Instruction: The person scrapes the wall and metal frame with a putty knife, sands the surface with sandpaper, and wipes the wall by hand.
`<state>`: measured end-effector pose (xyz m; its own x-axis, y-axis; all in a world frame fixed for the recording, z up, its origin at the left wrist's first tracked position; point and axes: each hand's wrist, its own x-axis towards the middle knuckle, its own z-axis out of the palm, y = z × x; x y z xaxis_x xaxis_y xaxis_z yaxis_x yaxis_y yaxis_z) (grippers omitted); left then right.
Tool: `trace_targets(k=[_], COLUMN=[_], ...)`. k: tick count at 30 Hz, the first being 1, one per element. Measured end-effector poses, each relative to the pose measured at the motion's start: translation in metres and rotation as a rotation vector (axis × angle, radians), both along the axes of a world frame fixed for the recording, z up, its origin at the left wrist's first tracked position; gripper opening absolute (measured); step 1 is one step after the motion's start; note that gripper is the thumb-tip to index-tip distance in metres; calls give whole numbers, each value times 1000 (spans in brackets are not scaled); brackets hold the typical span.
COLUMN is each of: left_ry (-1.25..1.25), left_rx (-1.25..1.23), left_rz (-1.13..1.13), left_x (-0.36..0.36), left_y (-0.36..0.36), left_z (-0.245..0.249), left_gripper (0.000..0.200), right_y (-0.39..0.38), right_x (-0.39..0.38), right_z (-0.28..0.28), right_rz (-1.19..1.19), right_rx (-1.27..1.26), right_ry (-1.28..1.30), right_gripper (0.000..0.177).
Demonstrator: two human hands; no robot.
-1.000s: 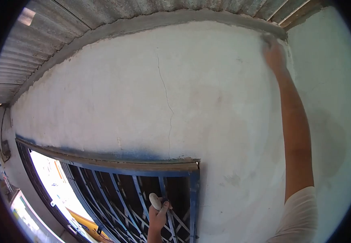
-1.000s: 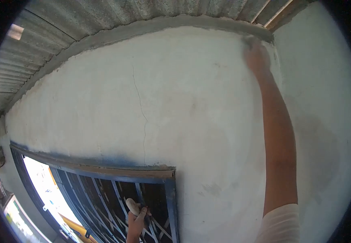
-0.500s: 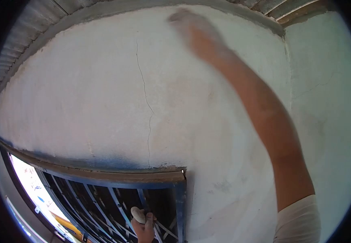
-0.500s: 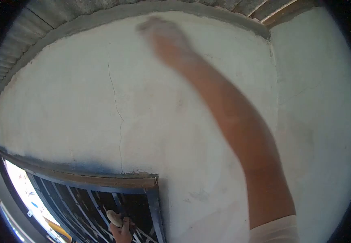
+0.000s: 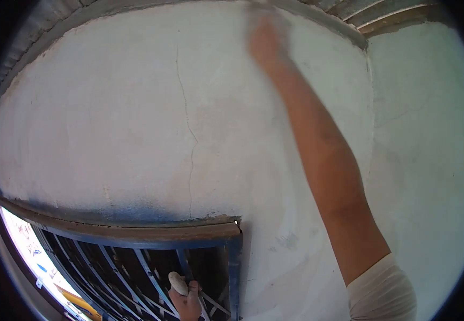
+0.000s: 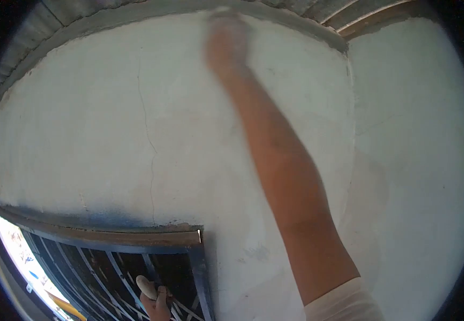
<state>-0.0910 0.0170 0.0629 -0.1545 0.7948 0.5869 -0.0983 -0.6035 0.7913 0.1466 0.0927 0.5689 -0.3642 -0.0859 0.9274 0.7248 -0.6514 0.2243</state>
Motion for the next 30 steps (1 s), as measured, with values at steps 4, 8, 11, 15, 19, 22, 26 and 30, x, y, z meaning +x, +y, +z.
trace_targets(k=[4,8,11,15,19,22,26,30], left_ry=[15,-64,-69,-54,-38,-15,-54,-14], left_rx=[18,2,50,-39,42,-58,78,18], left_rz=[-38,-50,-83,-73,-52,-71,2,-14], left_x=[-3,1,0,0,-1,-3,4,2], left_y=[-10,-10,-3,2,2,5,-5,-5], left_z=[10,7,-1,-6,-10,-19,-3,-3], left_gripper=[15,15,14,13,13,11,15,12], right_y=[2,-47,-101,-87,8,-40,-44,-87], right_x=[-38,76,153,143,78,-45,26,170], right_z=[1,14,4,26,24,-26,-13,8], right_rz=[645,255,650,290,-111,298,552,504], right_rx=[-34,-186,-94,33,338,-258,-215,-112], right_ry=[-448,-352,142,467,-227,-127,-451,-10], right_gripper=[30,35,40,39,18,46,24,32])
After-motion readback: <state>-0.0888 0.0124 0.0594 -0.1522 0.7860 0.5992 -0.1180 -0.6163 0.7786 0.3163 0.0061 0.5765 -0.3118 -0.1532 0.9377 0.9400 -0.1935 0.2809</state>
